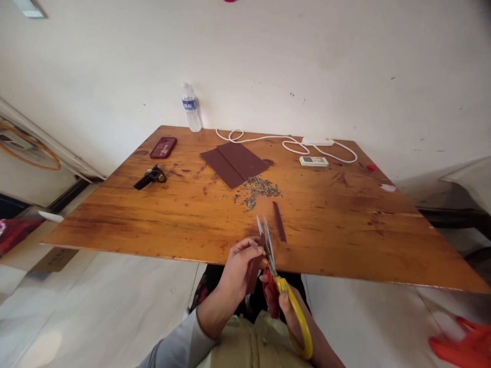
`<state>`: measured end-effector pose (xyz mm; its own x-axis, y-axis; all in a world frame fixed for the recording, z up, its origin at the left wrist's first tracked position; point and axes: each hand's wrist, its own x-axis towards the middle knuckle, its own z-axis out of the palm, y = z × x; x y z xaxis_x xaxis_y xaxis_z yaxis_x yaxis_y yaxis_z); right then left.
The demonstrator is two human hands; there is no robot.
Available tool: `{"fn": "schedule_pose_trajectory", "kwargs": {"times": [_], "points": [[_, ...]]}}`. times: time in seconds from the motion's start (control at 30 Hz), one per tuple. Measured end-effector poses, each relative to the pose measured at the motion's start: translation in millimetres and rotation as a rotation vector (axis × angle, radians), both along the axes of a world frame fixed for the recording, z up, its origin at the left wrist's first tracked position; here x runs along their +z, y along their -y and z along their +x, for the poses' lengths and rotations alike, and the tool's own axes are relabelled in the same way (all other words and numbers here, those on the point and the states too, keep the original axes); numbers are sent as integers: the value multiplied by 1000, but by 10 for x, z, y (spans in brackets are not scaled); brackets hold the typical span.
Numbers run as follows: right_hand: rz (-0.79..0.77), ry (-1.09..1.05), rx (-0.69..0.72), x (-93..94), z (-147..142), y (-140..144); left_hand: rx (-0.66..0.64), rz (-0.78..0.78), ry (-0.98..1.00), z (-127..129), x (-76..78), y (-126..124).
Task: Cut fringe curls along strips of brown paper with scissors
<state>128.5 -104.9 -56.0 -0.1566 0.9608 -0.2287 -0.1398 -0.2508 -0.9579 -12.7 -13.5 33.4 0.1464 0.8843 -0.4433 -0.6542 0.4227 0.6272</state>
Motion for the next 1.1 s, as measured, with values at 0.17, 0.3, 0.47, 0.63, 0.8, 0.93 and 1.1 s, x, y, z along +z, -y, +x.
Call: {"fn": "schedule_pose_trajectory", "kwargs": {"times": [0.17,0.3,0.47,0.63,0.8,0.93,1.1], "points": [[-6,-18,-15,36,-2,-10,-18,2,-24,-19,13,1],[-21,-33,-4,117,-17,-33,-17,4,-15,-22,11,3],[-99,-61,18,127,4,-17,-11,27,-15,-18,-3,11],[-101,-46,-8,160,-38,-29,-15,3,11,-12,-3,14],[-24,26,-35,146,-63,-24,-3,-3,22,-8,-15,23],[-46,65,-36,83,-23,-4,14,10,17,-3,-32,24],[-3,105,-17,100,4,-21,22,7,21,4,-27,19]]}}
